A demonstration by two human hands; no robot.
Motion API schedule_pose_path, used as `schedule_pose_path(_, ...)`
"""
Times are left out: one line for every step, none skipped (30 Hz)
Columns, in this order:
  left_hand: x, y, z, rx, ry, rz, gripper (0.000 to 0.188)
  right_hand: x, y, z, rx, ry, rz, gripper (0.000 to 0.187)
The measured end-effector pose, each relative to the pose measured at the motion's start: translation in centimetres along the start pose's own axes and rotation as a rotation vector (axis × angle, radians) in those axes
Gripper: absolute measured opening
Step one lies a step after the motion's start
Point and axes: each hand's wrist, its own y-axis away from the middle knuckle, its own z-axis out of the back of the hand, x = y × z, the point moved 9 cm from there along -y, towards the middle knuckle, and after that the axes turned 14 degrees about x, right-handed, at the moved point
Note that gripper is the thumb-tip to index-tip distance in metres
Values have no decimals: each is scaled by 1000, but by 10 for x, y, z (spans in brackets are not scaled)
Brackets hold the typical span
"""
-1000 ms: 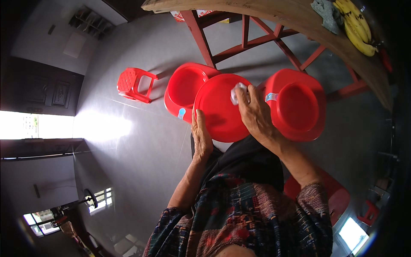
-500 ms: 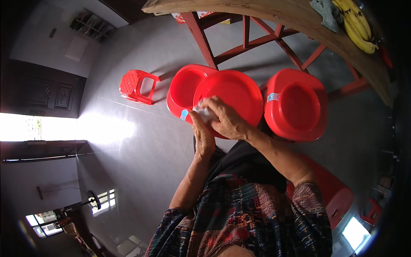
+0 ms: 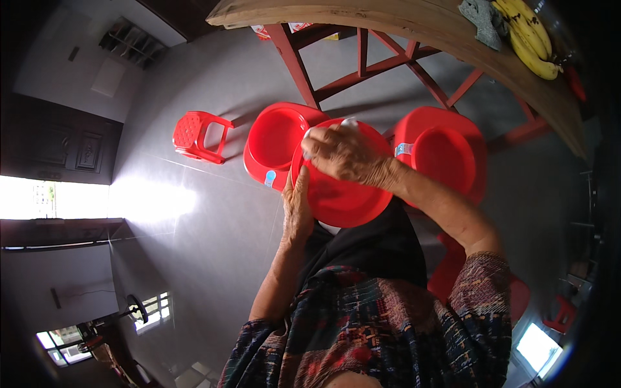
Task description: The person sits on the floor and wipes the inside and outside of red plastic bowls using a white cloth. They handle the bowls one at a time, rotating them to clean different surfaces, and place them back on the floor or on nearby red stools.
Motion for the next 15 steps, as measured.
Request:
schedule_pose_path(-4, 3, -3, -6, 9, 10, 43, -5, 3, 1, 8, 104, 33, 20)
schedule_pose_path(-5, 5, -4, -13, 18, 20, 41, -10, 7, 1, 16, 208, 65, 23)
schedule_pose_path(-4, 5, 2, -36, -44, 21, 39, -15, 9, 2, 65, 205, 74, 23)
schedule_pose_path(-4, 4, 5, -48, -77, 1, 39, -21, 12, 1, 88, 160, 14, 21)
schedule_pose_path(-3, 4, 8, -59, -109, -19, 39, -26, 15, 0, 111, 115, -46, 19)
schedule_pose_path(-4, 4, 9, -68, -140, -37, 39, -31, 21, -2, 137, 71, -107, 17)
schedule_pose_path(-6, 3, 9, -72, -158, -40, 41, -30, 27, -8, 227, 89, -123, 16)
schedule_pose_path(-9, 3, 8, -76, -177, -42, 42, -29, 34, -12, 318, 106, -138, 16)
schedule_pose_path(-13, 4, 5, -77, -194, -43, 44, -25, 44, -15, 411, 124, -155, 15)
schedule_pose_path(-16, 4, 2, -76, -244, -36, 47, -20, 52, -20, 505, 143, -171, 15)
schedule_pose_path(-20, 4, -1, -75, -295, -29, 51, -16, 61, -23, 578, 141, -244, 14)
schedule_pose_path(-23, 5, -4, -77, -352, -23, 55, -9, 66, -16, 536, 48, -359, 9)
schedule_pose_path(-24, 5, -3, -80, -374, -38, 55, 3, 72, -25, 645, 10, -358, 11)
schedule_pose_path(-23, 5, -2, -84, -396, -53, 54, 14, 79, -33, 753, -29, -355, 14)
schedule_pose_path(-23, 5, -3, -86, -421, -66, 54, 39, 68, -20, 575, 46, -181, 17)
